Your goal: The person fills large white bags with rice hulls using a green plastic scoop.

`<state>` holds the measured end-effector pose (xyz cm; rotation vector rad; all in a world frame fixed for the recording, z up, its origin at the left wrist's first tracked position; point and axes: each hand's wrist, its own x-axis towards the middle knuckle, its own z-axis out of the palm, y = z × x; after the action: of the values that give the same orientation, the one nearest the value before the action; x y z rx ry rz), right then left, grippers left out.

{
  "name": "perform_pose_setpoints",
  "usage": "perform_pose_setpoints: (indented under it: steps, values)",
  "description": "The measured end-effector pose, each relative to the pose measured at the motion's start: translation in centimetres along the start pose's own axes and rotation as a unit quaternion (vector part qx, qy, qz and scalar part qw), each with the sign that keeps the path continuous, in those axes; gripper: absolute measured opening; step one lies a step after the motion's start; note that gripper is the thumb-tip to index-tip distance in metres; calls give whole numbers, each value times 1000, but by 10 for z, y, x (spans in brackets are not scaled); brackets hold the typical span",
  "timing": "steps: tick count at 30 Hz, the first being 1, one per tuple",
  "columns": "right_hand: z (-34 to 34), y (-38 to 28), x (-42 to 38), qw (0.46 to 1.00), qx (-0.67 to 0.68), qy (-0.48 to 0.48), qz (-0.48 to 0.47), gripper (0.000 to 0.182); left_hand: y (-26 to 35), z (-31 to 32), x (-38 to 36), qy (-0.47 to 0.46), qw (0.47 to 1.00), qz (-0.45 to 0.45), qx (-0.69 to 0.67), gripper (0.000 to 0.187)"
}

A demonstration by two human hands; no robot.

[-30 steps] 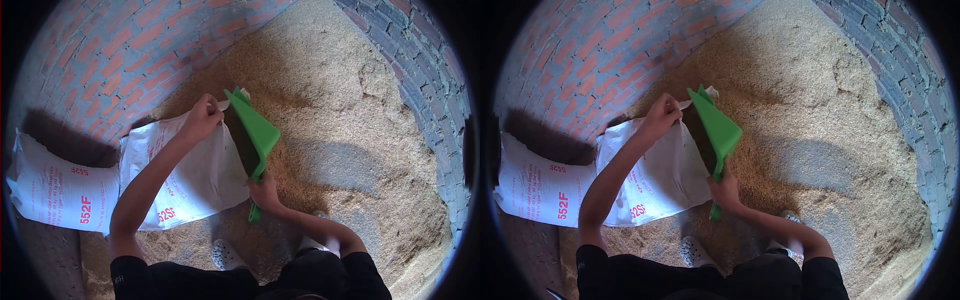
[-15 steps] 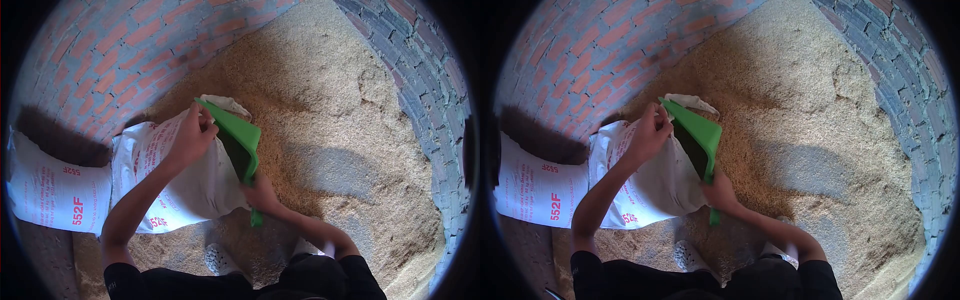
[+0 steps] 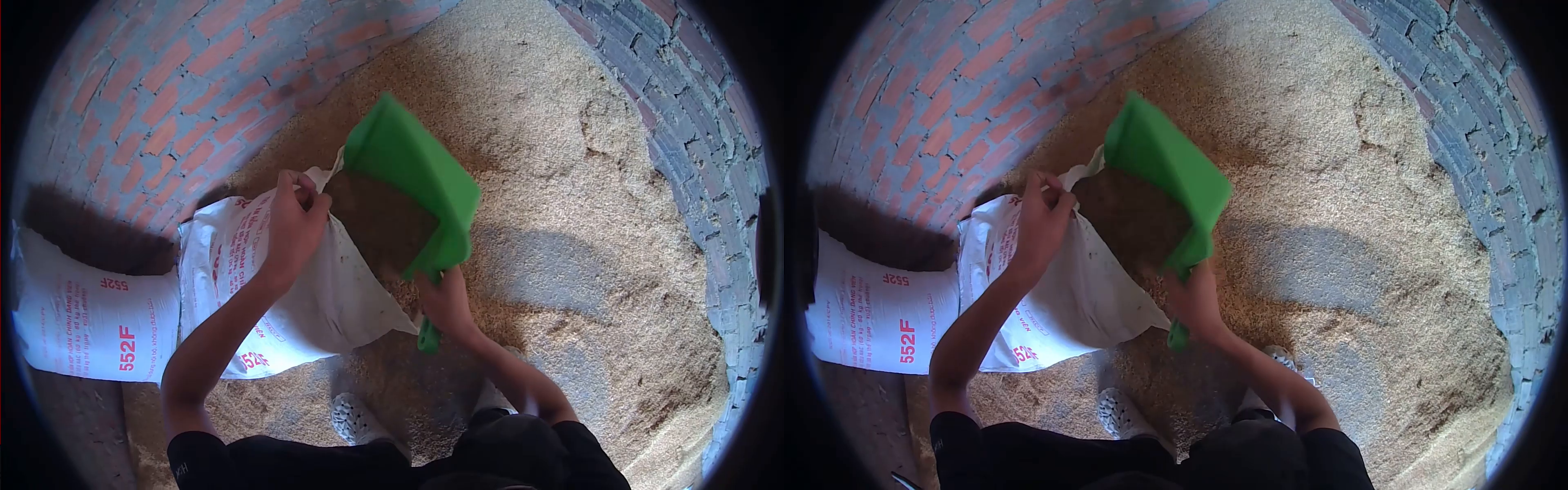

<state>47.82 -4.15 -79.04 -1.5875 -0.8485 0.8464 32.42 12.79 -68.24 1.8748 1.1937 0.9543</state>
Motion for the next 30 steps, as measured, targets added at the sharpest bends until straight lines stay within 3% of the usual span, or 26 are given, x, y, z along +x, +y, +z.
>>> perform_pose_setpoints:
  steps: [4, 6, 7, 9, 10, 12, 13, 15, 16, 18, 20, 22, 24, 25, 26, 27, 28, 29, 30]
  values:
    - [-16, -27, 8, 997, -38, -33, 65, 57, -2, -4, -1, -7, 1000, 3, 8, 19]
    - [-23, -6, 9, 996, -73, 35, -24, 67, -8, -3, 2, -19, 1000, 5, 10, 18]
    - [-31, 0, 5, 994, -87, 64, -17, 67, -3, -4, -1, -34, 999, -13, -11, 17]
    - [-41, 8, 0, 983, -99, 109, -109, 44, -5, -4, -1, -38, 999, 3, 1, 15]
    - [-48, 8, -2, 980, -110, 128, -104, 44, -3, -3, -1, -40, 999, 8, 17, 15]
    - [-59, 7, -8, 979, -169, 16, -111, 51, -1, 1, -1, -56, 998, 17, 29, 14]
    - [-62, 8, -11, 979, -173, 31, -104, 51, -1, 4, -1, -52, 998, 5, 17, 14]
    - [-68, 8, -13, 978, -171, 10, -120, 76, -1, 8, 2, -58, 998, 0, 2, 13]
    - [-74, 16, -11, 978, -174, 22, -115, 76, -3, 10, 3, -54, 998, -13, 8, 14]
    - [-87, 42, -7, 964, -63, 183, -182, 35, -6, 10, 4, -60, 998, -24, 11, 14]
    - [-131, 52, -15, 977, 34, 209, -24, 19, -9, 9, 7, -52, 997, -28, 39, 15]
    - [-185, 59, -38, 945, 68, 317, 51, 11, -18, 10, 10, -60, 998, -31, 19, 16]
    - [-264, 133, -71, 881, -246, 403, -26, 20, -12, 9, 10, -44, 997, -58, 30, 16]
    - [-306, 154, -91, 851, -257, 452, -71, 9, -16, 8, 12, -51, 997, -61, 16, 16]
    - [-319, 114, -113, 847, -28, 530, -7, 8, -20, 8, 14, -58, 996, -59, 16, 16]
    - [-359, 133, -140, 803, -16, 594, 37, 8, -23, 8, 15, -57, 997, -53, 11, 16]
    - [-393, 148, -169, 750, -134, 645, 59, 8, -25, 8, 15, -53, 997, -48, 7, 15]
    - [-429, 161, -204, 727, -70, 680, 64, 12, -23, 9, 14, -55, 997, -50, 9, 15]
    - [-436, 134, -216, 608, -109, 780, 98, 28, -19, 11, 14, -53, 997, -50, 10, 15]
